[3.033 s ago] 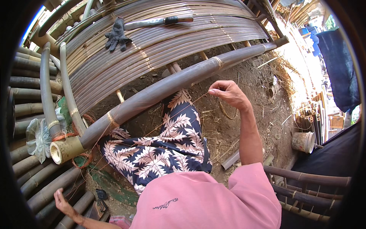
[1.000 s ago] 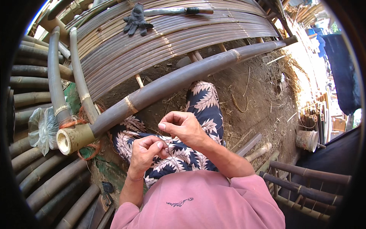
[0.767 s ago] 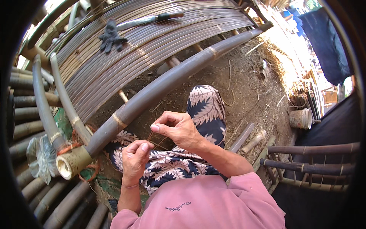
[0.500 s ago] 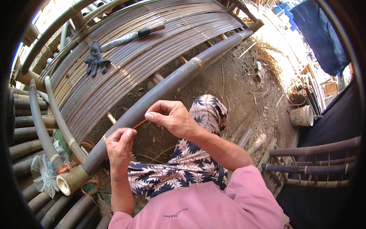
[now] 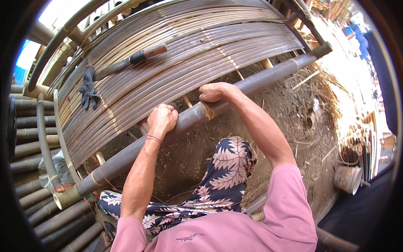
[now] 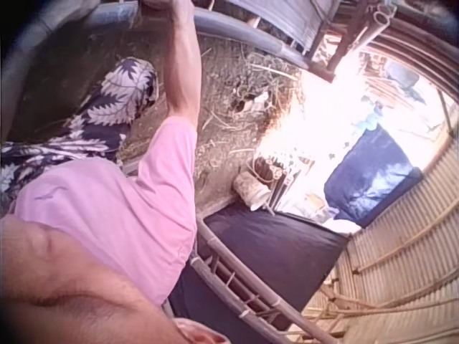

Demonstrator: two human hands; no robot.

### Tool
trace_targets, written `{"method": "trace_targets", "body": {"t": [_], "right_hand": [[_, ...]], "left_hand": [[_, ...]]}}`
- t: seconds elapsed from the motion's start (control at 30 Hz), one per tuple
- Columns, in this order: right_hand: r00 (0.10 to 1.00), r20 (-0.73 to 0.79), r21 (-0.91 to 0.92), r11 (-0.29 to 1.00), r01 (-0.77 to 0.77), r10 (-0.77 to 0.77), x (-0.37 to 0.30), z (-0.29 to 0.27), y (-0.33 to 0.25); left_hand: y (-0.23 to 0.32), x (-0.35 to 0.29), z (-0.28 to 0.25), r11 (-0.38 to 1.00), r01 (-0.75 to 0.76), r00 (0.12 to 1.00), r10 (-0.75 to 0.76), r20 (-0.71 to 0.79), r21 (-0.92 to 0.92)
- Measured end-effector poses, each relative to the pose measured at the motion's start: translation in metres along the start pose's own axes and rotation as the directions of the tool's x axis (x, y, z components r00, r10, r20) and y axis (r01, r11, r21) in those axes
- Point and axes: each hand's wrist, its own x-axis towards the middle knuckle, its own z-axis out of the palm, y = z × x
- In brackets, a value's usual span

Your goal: The person uses a knife to split and trim thin bamboo strips, then inserts them into a large bamboo frame. They arrange the strips by hand and secure them using a red string tied around the frame's crossbars.

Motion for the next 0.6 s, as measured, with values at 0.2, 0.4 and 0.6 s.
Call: {"method": "trace_targets", "body": {"t": [0.2, 0.4, 0.6], "right_hand": [[0.905, 0.318, -0.003, 0.954, 0.3, -0.284, 0.041, -0.017, -0.009], [0.975, 0.142, 0.233, 0.963, 0.135, -0.171, 0.057, 0.015, 0.008], [0.903, -0.389, -0.04, 0.982, 0.184, -0.185, -0.023, 0.012, -0.005]], "left_hand": [[0.017, 0.021, 0.016, 0.979, 0.149, 0.978, -0.125, 0.165, -0.14], [0.019, 0.022, 0.012, 0.981, 0.117, 0.972, -0.082, 0.22, -0.152], [0.056, -0.027, 0.0, 0.99, 0.138, 0.965, -0.132, -0.227, 0.01]]}}
